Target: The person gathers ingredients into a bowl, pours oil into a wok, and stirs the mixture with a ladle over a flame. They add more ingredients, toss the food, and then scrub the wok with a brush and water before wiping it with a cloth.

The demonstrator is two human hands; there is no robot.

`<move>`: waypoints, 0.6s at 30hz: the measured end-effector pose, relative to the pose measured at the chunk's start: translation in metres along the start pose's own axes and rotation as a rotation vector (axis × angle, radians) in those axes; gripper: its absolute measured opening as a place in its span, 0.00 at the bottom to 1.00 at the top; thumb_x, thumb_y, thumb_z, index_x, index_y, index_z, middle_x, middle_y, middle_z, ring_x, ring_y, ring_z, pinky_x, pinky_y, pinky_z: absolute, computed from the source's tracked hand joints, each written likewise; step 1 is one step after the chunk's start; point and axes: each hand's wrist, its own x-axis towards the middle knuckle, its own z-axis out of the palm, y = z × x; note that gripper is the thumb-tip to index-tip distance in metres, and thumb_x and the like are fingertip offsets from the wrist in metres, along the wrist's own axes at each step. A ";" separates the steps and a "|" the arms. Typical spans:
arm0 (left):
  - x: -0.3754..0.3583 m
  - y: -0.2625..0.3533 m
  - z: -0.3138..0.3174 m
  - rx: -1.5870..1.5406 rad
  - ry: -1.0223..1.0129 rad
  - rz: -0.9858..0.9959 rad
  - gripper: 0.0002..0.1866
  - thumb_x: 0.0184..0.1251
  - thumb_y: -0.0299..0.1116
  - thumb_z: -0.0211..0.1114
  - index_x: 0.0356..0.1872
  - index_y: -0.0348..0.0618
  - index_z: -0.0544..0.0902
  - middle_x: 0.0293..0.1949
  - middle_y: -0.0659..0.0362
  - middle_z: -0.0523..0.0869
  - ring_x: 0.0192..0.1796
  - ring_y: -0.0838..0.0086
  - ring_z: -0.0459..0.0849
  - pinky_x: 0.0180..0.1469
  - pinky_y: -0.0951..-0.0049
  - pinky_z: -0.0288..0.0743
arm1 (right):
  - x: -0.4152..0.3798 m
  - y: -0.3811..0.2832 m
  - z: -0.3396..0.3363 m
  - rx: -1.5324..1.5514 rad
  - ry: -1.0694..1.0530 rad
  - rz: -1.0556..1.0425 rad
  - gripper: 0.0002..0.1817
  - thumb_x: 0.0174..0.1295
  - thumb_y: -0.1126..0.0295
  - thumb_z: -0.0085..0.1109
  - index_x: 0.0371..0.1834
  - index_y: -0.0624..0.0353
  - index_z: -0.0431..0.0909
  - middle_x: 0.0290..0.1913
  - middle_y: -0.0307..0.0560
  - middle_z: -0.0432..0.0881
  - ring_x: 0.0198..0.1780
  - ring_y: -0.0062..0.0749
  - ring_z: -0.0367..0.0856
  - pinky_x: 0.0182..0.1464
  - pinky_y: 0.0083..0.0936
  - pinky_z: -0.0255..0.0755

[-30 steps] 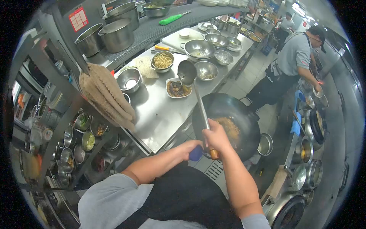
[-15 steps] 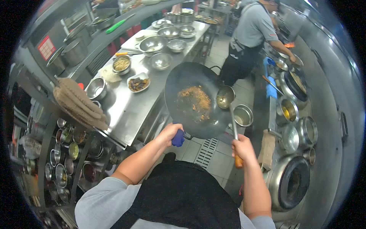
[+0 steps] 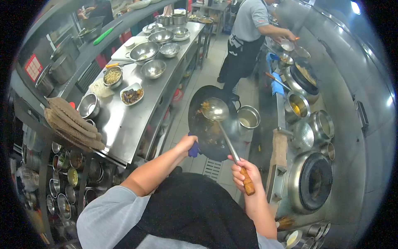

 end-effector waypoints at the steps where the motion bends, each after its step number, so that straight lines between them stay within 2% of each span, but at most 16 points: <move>1: 0.000 -0.003 -0.005 0.010 -0.028 -0.036 0.07 0.49 0.27 0.56 0.29 0.34 0.78 0.22 0.56 0.78 0.23 0.70 0.77 0.24 0.68 0.71 | -0.007 -0.001 -0.004 -0.241 0.145 -0.041 0.16 0.64 0.71 0.45 0.55 0.63 0.67 0.24 0.40 0.69 0.15 0.24 0.66 0.13 0.24 0.62; 2: 0.000 -0.007 -0.007 0.011 -0.028 -0.056 0.07 0.49 0.27 0.56 0.29 0.34 0.78 0.22 0.56 0.78 0.23 0.70 0.77 0.24 0.68 0.71 | -0.015 -0.001 -0.008 -0.481 0.290 -0.081 0.17 0.64 0.72 0.46 0.55 0.64 0.67 0.24 0.41 0.70 0.14 0.25 0.66 0.13 0.24 0.62; 3: 0.000 -0.008 -0.007 0.019 -0.026 -0.043 0.08 0.49 0.27 0.56 0.29 0.34 0.78 0.22 0.56 0.78 0.24 0.70 0.78 0.24 0.67 0.70 | -0.018 -0.003 -0.006 -0.620 0.443 -0.086 0.12 0.61 0.73 0.49 0.47 0.62 0.70 0.23 0.41 0.71 0.14 0.25 0.66 0.13 0.24 0.62; 4: 0.001 -0.007 -0.006 0.025 -0.026 -0.022 0.08 0.48 0.27 0.57 0.29 0.34 0.78 0.22 0.56 0.78 0.24 0.70 0.79 0.24 0.67 0.70 | -0.019 -0.002 -0.006 -0.617 0.450 -0.086 0.12 0.61 0.73 0.49 0.47 0.62 0.70 0.23 0.41 0.71 0.14 0.25 0.66 0.13 0.24 0.62; 6: -0.003 -0.004 -0.005 0.119 -0.009 0.030 0.08 0.48 0.27 0.57 0.29 0.34 0.78 0.24 0.55 0.80 0.26 0.68 0.80 0.26 0.66 0.71 | -0.015 0.000 -0.005 -0.819 0.713 -0.055 0.05 0.58 0.74 0.51 0.37 0.59 0.69 0.21 0.41 0.71 0.14 0.25 0.67 0.14 0.25 0.62; 7: -0.008 0.000 -0.005 0.216 0.013 0.087 0.08 0.48 0.27 0.57 0.29 0.33 0.78 0.25 0.53 0.81 0.27 0.67 0.81 0.28 0.66 0.72 | -0.009 0.006 -0.006 -0.894 0.757 -0.061 0.05 0.57 0.74 0.52 0.30 0.56 0.66 0.21 0.40 0.71 0.15 0.25 0.67 0.14 0.26 0.62; 8: -0.014 0.005 -0.002 0.220 0.005 0.093 0.08 0.48 0.27 0.57 0.29 0.33 0.78 0.25 0.53 0.81 0.27 0.67 0.81 0.28 0.66 0.72 | 0.003 0.012 -0.005 -0.891 0.758 -0.072 0.05 0.57 0.74 0.52 0.30 0.56 0.66 0.21 0.40 0.71 0.15 0.25 0.67 0.14 0.26 0.62; 10: -0.023 0.012 0.008 0.271 0.069 0.240 0.10 0.47 0.28 0.57 0.31 0.32 0.79 0.28 0.49 0.83 0.32 0.63 0.83 0.34 0.64 0.74 | 0.025 0.027 0.005 -0.705 0.695 -0.048 0.04 0.58 0.74 0.51 0.34 0.58 0.68 0.21 0.41 0.71 0.15 0.25 0.66 0.14 0.27 0.62; 11: -0.017 0.009 0.008 0.332 0.073 0.266 0.12 0.47 0.28 0.58 0.33 0.31 0.79 0.30 0.47 0.84 0.35 0.59 0.84 0.39 0.64 0.75 | 0.036 0.034 0.017 -0.707 0.701 -0.063 0.04 0.58 0.74 0.51 0.34 0.58 0.68 0.21 0.41 0.71 0.15 0.25 0.66 0.14 0.27 0.62; 12: -0.006 0.003 0.007 0.326 0.063 0.272 0.12 0.47 0.28 0.58 0.33 0.31 0.79 0.30 0.47 0.84 0.35 0.59 0.84 0.39 0.64 0.75 | 0.049 0.039 0.037 -0.596 0.617 -0.090 0.06 0.60 0.73 0.49 0.40 0.60 0.68 0.21 0.41 0.71 0.14 0.24 0.65 0.13 0.25 0.60; 13: 0.005 -0.002 0.006 0.369 0.139 0.389 0.10 0.46 0.27 0.57 0.31 0.33 0.79 0.26 0.52 0.82 0.30 0.65 0.82 0.34 0.67 0.74 | 0.059 0.041 0.056 -0.489 0.529 -0.111 0.10 0.62 0.72 0.48 0.45 0.61 0.68 0.21 0.41 0.70 0.14 0.24 0.64 0.12 0.22 0.59; 14: 0.016 -0.006 0.002 0.412 0.221 0.506 0.08 0.46 0.25 0.57 0.29 0.34 0.78 0.22 0.56 0.80 0.24 0.70 0.79 0.28 0.70 0.72 | 0.064 0.041 0.073 -0.497 0.529 -0.112 0.10 0.62 0.72 0.48 0.45 0.61 0.68 0.21 0.41 0.70 0.14 0.24 0.64 0.12 0.22 0.59; 16: 0.018 0.013 -0.008 0.358 0.192 0.453 0.07 0.46 0.25 0.57 0.28 0.34 0.78 0.22 0.57 0.80 0.23 0.71 0.79 0.27 0.70 0.71 | 0.070 0.042 0.107 -0.485 0.360 -0.193 0.13 0.63 0.71 0.46 0.49 0.63 0.68 0.21 0.39 0.69 0.13 0.22 0.63 0.11 0.22 0.59; 18: 0.015 0.034 -0.024 0.296 0.173 0.401 0.06 0.46 0.25 0.57 0.27 0.35 0.77 0.22 0.57 0.79 0.22 0.71 0.78 0.26 0.69 0.71 | 0.072 0.036 0.131 -0.530 0.332 -0.195 0.15 0.64 0.70 0.45 0.53 0.64 0.67 0.22 0.38 0.67 0.13 0.21 0.62 0.10 0.21 0.59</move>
